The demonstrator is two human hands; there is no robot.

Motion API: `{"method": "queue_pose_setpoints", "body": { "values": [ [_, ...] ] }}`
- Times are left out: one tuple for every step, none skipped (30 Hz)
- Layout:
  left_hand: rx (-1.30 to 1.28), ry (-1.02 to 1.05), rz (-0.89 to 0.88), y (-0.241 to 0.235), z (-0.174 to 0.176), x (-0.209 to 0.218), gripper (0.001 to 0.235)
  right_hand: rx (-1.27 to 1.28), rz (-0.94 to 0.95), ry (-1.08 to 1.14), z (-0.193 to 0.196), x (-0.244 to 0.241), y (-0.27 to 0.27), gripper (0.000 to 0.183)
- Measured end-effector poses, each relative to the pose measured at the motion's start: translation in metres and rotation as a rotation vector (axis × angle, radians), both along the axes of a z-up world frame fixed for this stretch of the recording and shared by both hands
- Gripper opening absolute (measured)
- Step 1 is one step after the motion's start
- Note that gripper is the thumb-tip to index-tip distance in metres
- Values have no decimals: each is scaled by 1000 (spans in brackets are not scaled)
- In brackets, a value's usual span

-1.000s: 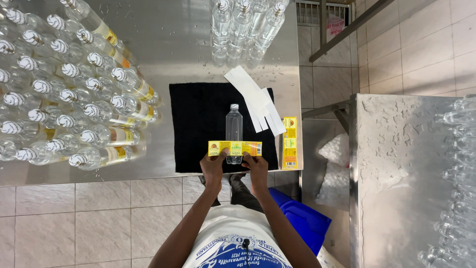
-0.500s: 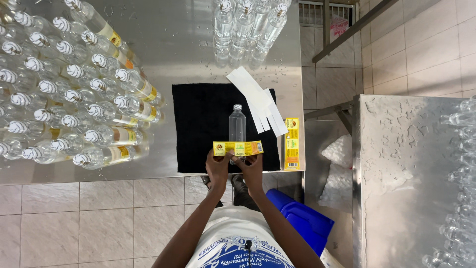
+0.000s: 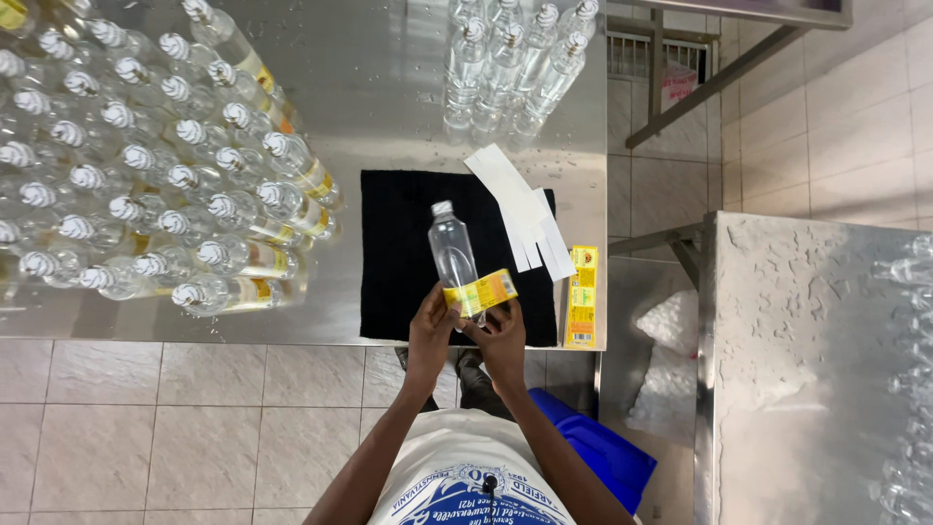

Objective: The person repeatedly picks up clear plastic bottles from a stainless steel table, applies yellow labels to them, and places the labeled bottles back on the table. The person also handles white paper strips and a black cloth during the process.

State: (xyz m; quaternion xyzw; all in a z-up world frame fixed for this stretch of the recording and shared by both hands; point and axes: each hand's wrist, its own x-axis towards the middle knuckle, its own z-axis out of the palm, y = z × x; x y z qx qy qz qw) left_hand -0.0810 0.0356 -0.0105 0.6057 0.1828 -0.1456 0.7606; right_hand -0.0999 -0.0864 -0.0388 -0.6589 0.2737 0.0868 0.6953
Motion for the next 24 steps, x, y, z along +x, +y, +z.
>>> {"method": "queue_pose_setpoints", "body": {
  "values": [
    [3,-4,6,4,-16,0,70,3,6,-4,-8,-1,0,119],
    [-89,-11,97,8,-32,-2,69,-29,36,-86,-15,-4,0,126],
    [-181,-19,187,12,-48,-4,67,-59,65,-169,-23,-6,0,133],
    [-181,-21,199,20,-42,-2,67,-58,76,-170,-17,-6,4,133],
    [-264,-23,175,29,-36,-1,74,-45,140,-255,-12,-5,8,131],
    [-346,-27,148,39,-31,1,82,-30,201,-341,-7,-4,13,129],
    [-346,-30,157,43,-34,-2,82,-29,210,-342,-6,-8,15,129],
    [-363,-26,173,47,-36,-5,81,-330,209,-462,-5,-13,18,127],
    [-381,-23,189,51,-39,-8,81,-633,203,-581,-4,-17,21,125],
    [-380,-31,204,53,-37,-10,81,-627,217,-591,-7,-15,24,125],
    [-362,-24,223,55,-35,-13,80,-792,345,-805,-10,-12,28,96],
    [-345,-13,240,55,-33,-18,79,-955,472,-1017,-13,-12,31,68],
    [-344,-17,252,59,-31,-22,79,-949,482,-1025,-7,-11,36,68],
    [-327,-33,246,62,-30,-27,89,-905,589,-965,-2,-12,42,72],
    [-309,-49,240,65,-28,-31,99,-860,693,-904,4,-12,47,75],
    [-308,-57,249,68,-16,-29,99,-858,699,-915,1,-4,46,75],
    [-306,-68,242,72,-3,-26,97,-704,756,-847,-2,3,45,78],
    [-304,-67,238,74,10,-30,95,-547,815,-766,-4,5,44,81],
    [-303,-64,251,78,8,-33,95,-540,827,-766,1,11,43,81],
    [-289,-78,245,81,6,-33,93,-384,901,-667,6,18,42,94],
    [-274,-91,239,84,4,-33,92,-227,969,-565,11,26,40,108],
    [-278,-98,236,90,-4,-36,92,-234,967,-571,12,35,34,108],
    [-198,-95,230,95,-11,-37,86,-195,1063,-527,13,45,28,110],
    [-120,-93,216,100,-19,-37,81,-160,1151,-480,15,56,21,111]
  ]
}}
